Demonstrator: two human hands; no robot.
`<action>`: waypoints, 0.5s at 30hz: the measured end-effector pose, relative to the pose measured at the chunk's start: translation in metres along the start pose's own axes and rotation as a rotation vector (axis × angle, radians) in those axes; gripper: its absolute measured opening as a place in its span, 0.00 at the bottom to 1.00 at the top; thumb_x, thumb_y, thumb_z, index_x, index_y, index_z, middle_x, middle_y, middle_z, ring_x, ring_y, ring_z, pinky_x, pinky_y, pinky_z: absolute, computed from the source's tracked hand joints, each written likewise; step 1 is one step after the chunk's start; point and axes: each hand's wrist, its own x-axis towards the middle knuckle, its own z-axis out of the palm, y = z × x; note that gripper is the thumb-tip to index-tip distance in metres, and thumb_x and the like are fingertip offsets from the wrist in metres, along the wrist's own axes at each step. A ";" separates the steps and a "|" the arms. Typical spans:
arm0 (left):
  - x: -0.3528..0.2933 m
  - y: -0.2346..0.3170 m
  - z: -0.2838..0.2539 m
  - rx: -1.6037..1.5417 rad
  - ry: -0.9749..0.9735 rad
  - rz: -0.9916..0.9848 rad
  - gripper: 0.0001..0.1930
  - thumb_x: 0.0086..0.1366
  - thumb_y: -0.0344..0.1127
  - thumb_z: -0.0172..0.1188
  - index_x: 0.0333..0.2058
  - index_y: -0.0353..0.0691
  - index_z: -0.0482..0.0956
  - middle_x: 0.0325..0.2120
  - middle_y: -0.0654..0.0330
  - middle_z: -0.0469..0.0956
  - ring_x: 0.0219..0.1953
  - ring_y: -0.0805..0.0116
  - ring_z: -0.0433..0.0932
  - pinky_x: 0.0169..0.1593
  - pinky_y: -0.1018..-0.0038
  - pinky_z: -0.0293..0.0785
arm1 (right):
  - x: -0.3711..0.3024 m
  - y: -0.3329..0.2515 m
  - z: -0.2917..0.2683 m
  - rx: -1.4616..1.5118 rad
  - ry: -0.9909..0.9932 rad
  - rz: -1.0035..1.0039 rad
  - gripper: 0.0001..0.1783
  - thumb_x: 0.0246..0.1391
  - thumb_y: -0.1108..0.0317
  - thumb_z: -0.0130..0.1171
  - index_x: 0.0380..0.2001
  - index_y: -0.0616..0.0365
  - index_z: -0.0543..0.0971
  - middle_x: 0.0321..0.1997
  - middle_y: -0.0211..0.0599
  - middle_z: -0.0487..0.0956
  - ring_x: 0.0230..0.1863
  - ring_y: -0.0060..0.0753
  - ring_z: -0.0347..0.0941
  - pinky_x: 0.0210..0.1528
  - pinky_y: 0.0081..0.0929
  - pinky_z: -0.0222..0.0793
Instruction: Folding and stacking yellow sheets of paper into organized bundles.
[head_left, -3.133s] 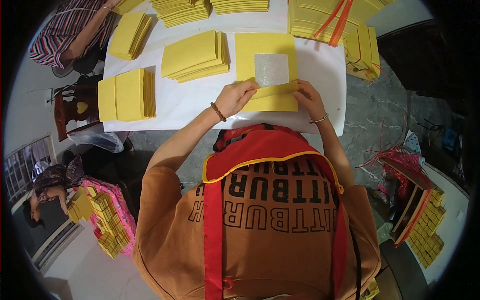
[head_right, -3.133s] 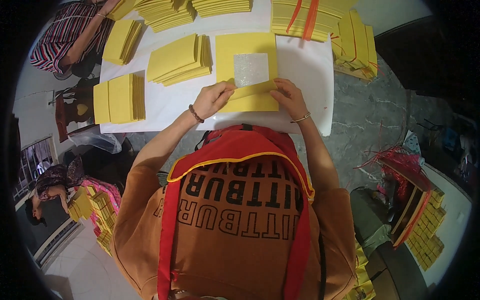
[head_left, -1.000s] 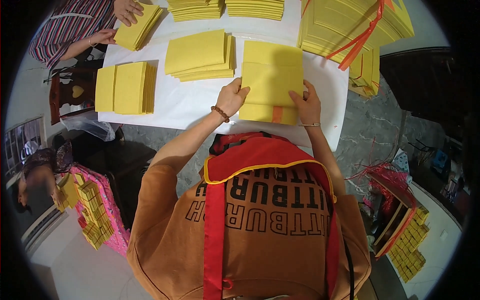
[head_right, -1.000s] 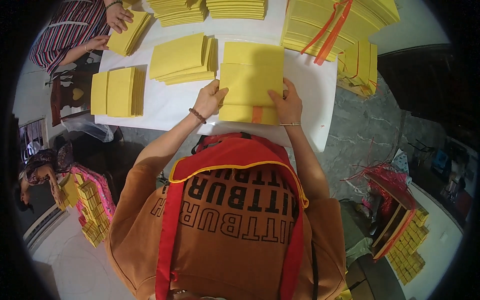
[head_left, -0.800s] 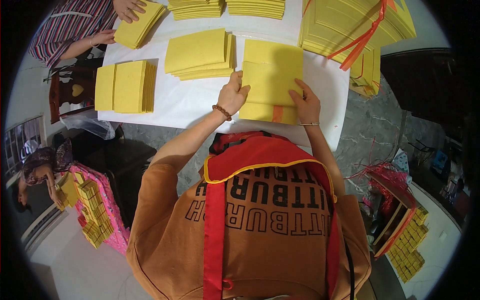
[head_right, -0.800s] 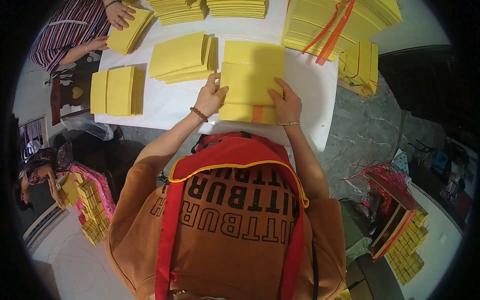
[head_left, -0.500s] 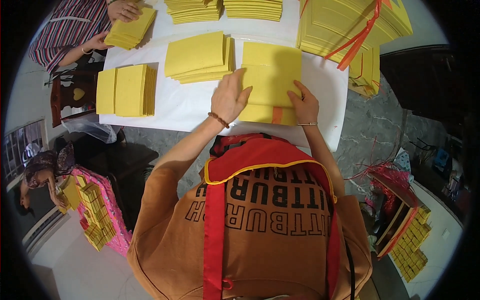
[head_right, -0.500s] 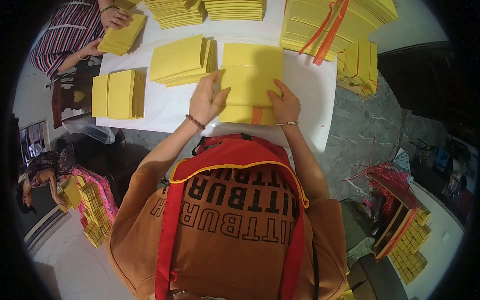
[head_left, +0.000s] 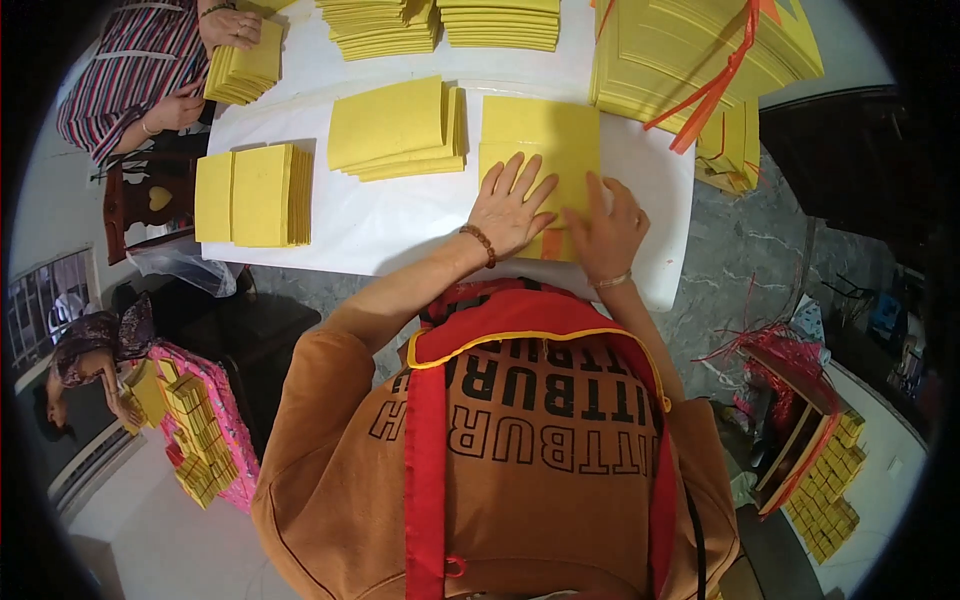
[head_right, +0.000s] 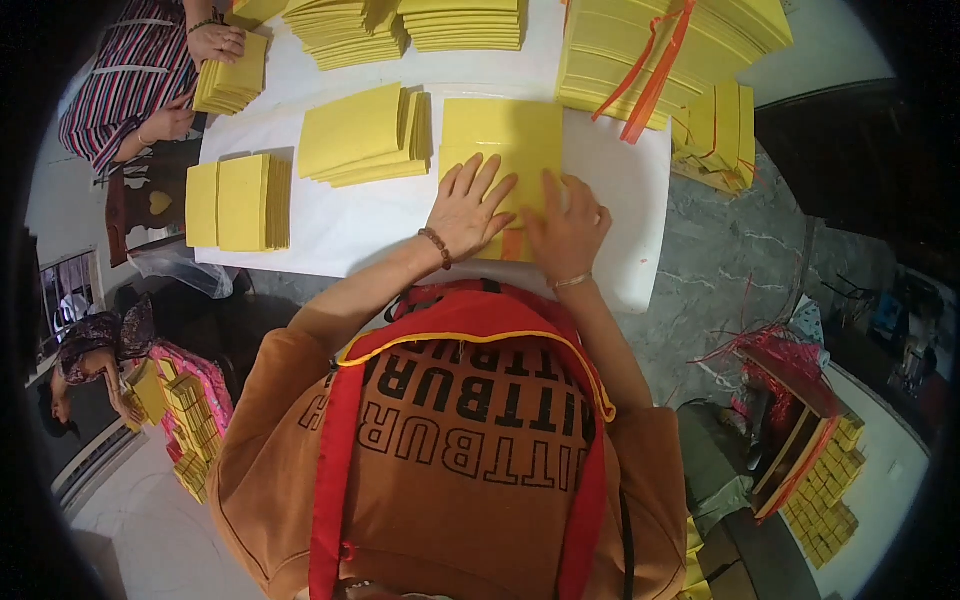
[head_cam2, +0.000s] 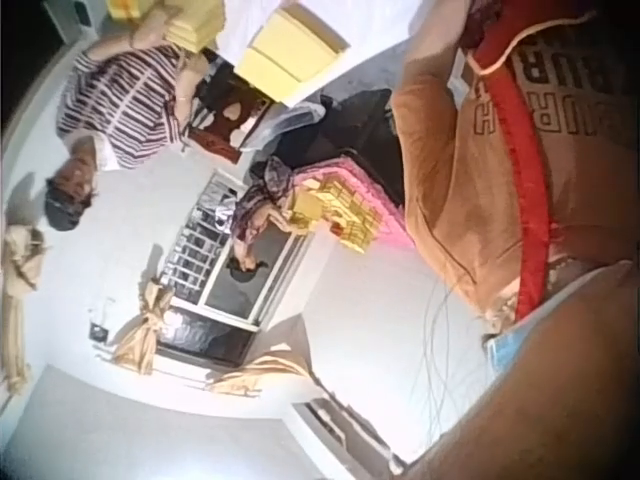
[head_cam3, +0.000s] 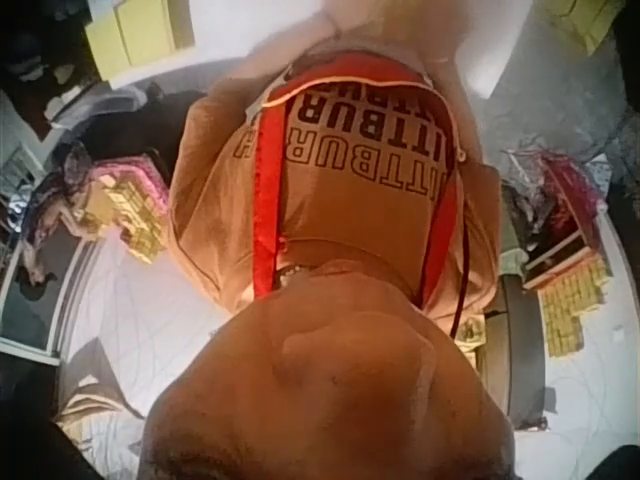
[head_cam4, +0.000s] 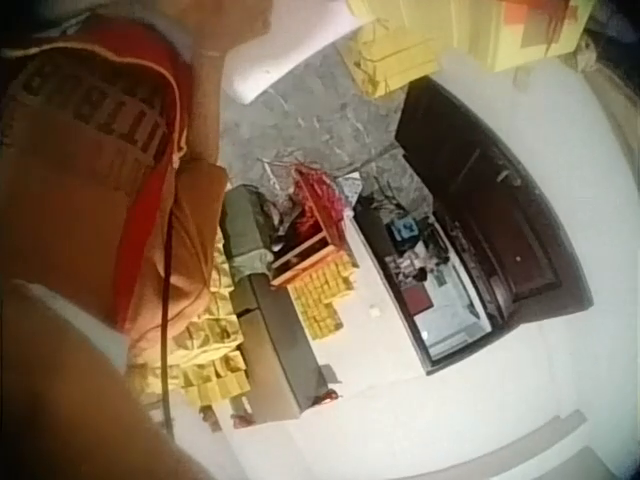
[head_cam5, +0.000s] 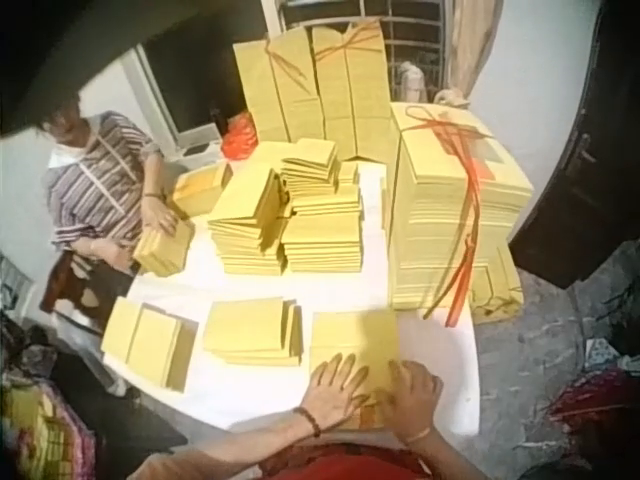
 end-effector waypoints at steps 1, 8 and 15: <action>0.001 0.000 0.001 0.000 0.000 0.006 0.27 0.59 0.49 0.52 0.55 0.46 0.64 0.58 0.48 0.58 0.61 0.48 0.53 0.61 0.54 0.49 | -0.009 -0.002 0.003 -0.001 0.003 0.004 0.32 0.47 0.49 0.56 0.55 0.50 0.68 0.56 0.41 0.69 0.54 0.40 0.65 0.55 0.55 0.51; -0.003 -0.010 -0.011 -0.076 -0.015 0.112 0.28 0.58 0.47 0.53 0.56 0.42 0.63 0.58 0.49 0.57 0.61 0.50 0.52 0.60 0.55 0.48 | -0.034 0.001 0.023 -0.005 -0.336 -0.252 0.43 0.51 0.39 0.45 0.61 0.60 0.56 0.68 0.42 0.50 0.70 0.44 0.40 0.61 0.67 0.27; 0.011 0.001 -0.016 0.207 -0.076 0.322 0.27 0.53 0.39 0.54 0.52 0.32 0.66 0.48 0.51 0.69 0.46 0.55 0.68 0.47 0.64 0.65 | -0.024 0.062 0.072 0.782 -0.415 -0.162 0.33 0.58 0.50 0.42 0.61 0.60 0.57 0.66 0.44 0.55 0.69 0.41 0.45 0.66 0.44 0.37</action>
